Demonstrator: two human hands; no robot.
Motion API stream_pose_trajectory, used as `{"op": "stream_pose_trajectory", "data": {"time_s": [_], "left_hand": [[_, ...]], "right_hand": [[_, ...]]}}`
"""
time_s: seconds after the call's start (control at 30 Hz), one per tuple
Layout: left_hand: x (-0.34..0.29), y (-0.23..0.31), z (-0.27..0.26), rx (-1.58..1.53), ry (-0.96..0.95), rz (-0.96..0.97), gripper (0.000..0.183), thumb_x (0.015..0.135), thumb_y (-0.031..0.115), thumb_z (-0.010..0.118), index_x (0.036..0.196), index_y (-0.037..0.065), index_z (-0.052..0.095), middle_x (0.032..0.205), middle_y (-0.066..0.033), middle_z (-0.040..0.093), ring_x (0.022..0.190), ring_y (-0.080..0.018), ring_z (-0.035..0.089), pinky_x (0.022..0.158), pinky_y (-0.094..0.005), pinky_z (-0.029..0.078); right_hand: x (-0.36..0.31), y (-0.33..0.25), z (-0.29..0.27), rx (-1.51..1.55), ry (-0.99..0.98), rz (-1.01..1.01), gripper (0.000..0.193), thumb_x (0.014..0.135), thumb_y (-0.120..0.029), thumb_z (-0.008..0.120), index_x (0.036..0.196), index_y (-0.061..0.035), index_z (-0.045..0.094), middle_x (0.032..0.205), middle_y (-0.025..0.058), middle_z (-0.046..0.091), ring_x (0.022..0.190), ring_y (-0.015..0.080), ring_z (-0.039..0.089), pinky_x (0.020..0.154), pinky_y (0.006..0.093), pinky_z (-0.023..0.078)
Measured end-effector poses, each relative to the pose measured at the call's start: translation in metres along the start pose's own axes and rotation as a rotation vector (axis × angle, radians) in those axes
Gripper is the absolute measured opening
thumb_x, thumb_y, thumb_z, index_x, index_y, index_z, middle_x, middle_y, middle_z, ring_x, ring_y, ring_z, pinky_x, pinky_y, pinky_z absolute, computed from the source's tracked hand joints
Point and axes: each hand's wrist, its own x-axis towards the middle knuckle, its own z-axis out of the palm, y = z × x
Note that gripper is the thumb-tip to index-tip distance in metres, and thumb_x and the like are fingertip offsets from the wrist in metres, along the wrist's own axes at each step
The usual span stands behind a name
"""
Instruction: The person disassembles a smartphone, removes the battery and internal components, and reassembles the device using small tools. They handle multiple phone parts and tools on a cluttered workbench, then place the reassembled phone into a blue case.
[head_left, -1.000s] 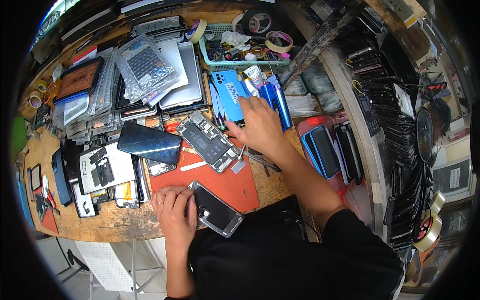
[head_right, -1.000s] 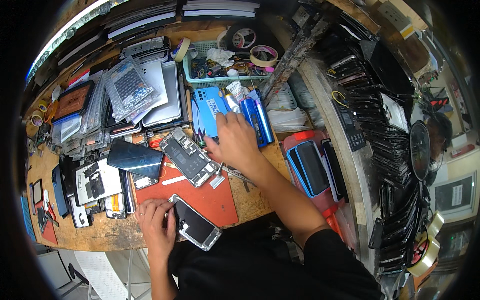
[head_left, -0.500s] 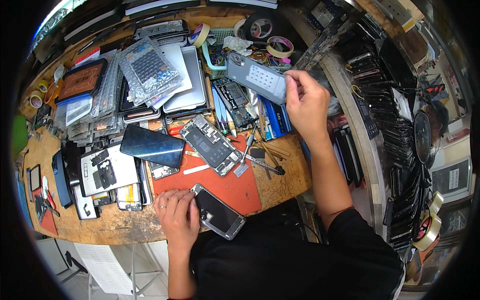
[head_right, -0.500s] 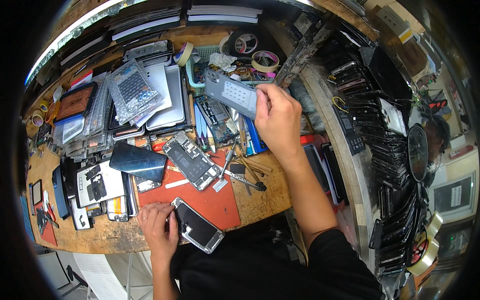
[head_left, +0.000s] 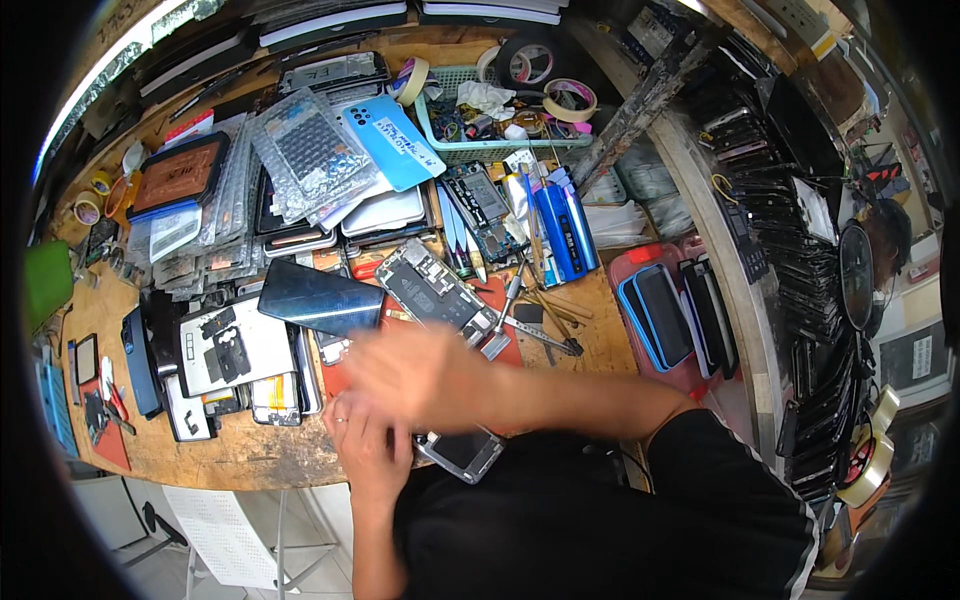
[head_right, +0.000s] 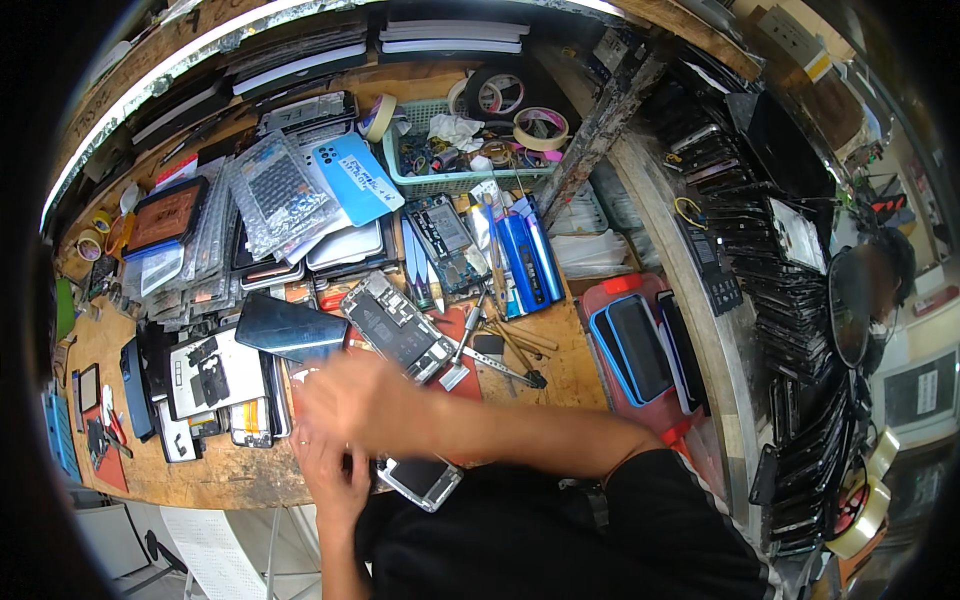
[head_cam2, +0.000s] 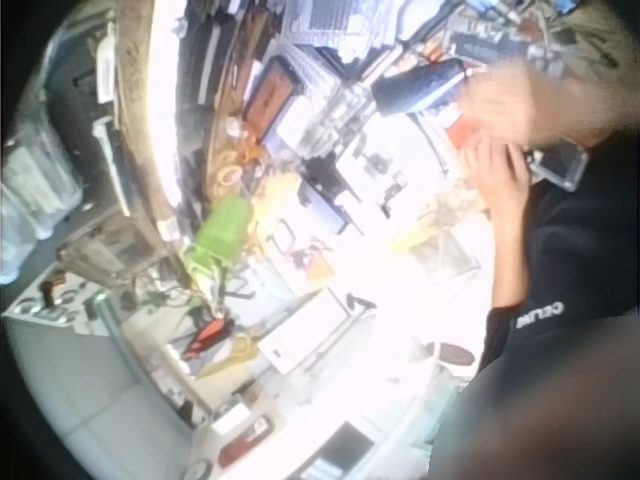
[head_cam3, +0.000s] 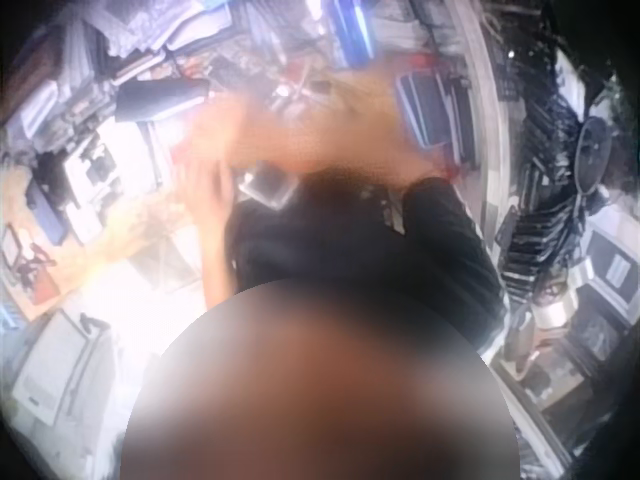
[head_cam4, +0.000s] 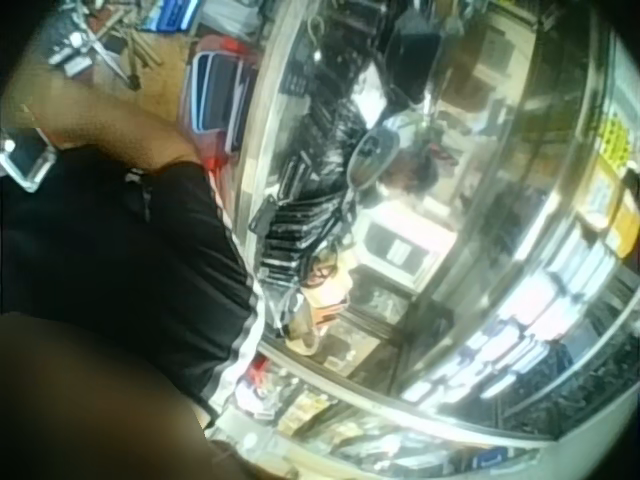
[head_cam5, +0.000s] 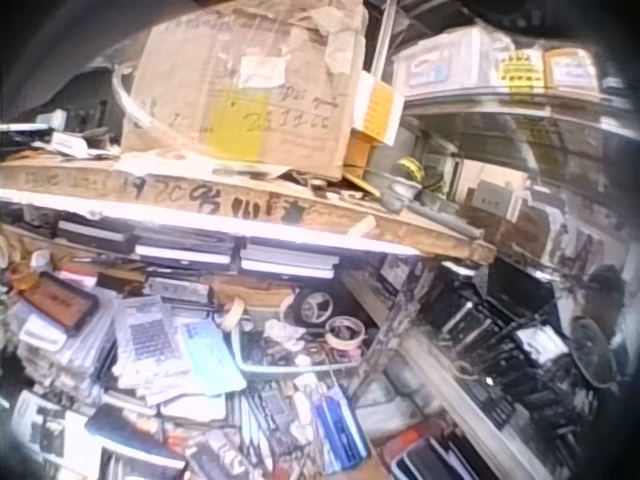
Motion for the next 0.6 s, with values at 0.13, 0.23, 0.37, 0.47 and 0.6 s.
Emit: {"op": "stream_pose_trajectory", "data": {"time_s": [0.13,0.23,0.37,0.47,0.6], "left_hand": [[0.007,0.004,-0.005,0.008,-0.104,0.038,0.019,0.09,0.006,0.076,0.108,0.003,0.075,0.113,-0.0111,0.074,0.115,-0.0334,0.067,0.11,-0.0528,0.044],[0.014,0.008,-0.006,-0.003,-0.147,0.06,0.017,0.091,0.006,0.076,0.108,0.004,0.075,0.111,-0.0101,0.074,0.113,-0.0331,0.067,0.109,-0.0524,0.044],[0.015,0.007,-0.007,-0.026,-0.154,0.054,0.017,0.091,0.006,0.076,0.108,0.004,0.075,0.111,-0.0095,0.074,0.111,-0.0329,0.067,0.109,-0.0525,0.044],[0.013,0.006,-0.007,-0.021,-0.154,0.052,0.018,0.091,0.006,0.076,0.109,0.005,0.075,0.112,-0.0097,0.074,0.112,-0.0329,0.067,0.109,-0.0527,0.044],[0.012,0.007,-0.007,0.001,-0.132,0.057,0.019,0.092,0.007,0.076,0.11,0.005,0.075,0.112,-0.0099,0.074,0.113,-0.0332,0.067,0.109,-0.0524,0.044]], "right_hand": [[-0.026,-0.013,-0.022,0.236,-0.113,-0.011,0.015,0.086,-0.016,0.076,0.089,-0.0041,0.067,0.081,0.0063,0.063,0.069,0.0251,0.064,0.057,0.0394,0.05],[-0.034,0.075,-0.038,-0.111,-0.237,0.257,0.012,0.089,-0.014,0.075,0.091,-0.0043,0.068,0.083,0.0136,0.066,0.075,0.0326,0.07,0.065,0.045,0.057],[-0.027,0.141,-0.059,-0.352,-0.586,0.754,0.061,0.09,-0.042,0.085,0.124,0.0055,0.067,0.104,0.0267,0.076,0.098,0.0441,0.077,0.086,0.0543,0.062],[-0.028,0.151,-0.059,-0.339,-0.649,0.745,0.073,0.086,-0.047,0.084,0.129,0.0082,0.064,0.109,0.0278,0.077,0.099,0.0459,0.077,0.088,0.0541,0.063],[-0.003,0.155,-0.054,-0.378,-0.733,0.906,0.085,0.081,-0.05,0.084,0.135,0.0116,0.061,0.113,0.0291,0.078,0.102,0.0454,0.078,0.089,0.0517,0.063]]}}
